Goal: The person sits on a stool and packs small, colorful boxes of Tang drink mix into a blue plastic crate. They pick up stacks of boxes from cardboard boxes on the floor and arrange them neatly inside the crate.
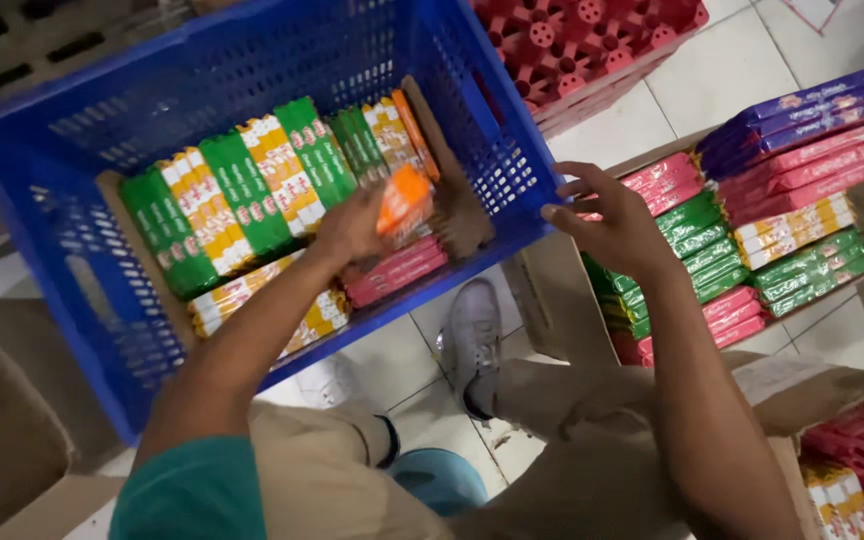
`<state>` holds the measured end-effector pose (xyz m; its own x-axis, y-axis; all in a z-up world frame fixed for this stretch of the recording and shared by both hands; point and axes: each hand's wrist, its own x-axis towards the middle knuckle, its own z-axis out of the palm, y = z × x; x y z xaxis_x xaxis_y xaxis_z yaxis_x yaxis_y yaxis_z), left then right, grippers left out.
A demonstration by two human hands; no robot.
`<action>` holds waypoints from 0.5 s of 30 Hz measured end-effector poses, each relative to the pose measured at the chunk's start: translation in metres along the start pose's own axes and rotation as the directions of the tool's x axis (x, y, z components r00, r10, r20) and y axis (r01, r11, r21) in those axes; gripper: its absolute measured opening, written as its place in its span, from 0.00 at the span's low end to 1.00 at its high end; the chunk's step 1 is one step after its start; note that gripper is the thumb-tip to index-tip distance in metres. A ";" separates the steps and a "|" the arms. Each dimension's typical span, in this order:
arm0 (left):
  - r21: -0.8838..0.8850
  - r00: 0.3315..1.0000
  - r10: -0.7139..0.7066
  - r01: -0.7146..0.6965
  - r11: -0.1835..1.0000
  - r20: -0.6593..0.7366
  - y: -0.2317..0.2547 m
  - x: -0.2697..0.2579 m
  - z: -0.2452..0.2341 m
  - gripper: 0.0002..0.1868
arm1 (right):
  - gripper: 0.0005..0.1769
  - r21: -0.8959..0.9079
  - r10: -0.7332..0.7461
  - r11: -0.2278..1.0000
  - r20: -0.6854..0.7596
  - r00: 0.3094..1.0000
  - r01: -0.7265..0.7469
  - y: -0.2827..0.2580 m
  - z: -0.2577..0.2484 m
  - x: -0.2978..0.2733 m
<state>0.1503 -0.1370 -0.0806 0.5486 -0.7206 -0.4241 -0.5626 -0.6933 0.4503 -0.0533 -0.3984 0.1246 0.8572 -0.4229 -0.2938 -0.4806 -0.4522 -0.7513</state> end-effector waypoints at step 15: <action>0.293 0.964 0.130 -0.197 0.935 0.233 -0.051 0.040 0.126 0.52 | 0.25 0.069 -0.025 0.997 -0.092 0.995 0.031 0.100 -0.043 0.030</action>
<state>0.1231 -0.1316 -0.2197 0.3115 -0.7867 -0.5329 -0.8160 -0.5089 0.2743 -0.0836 -0.4901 0.0659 0.8483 -0.4821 -0.2192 -0.4395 -0.4100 -0.7992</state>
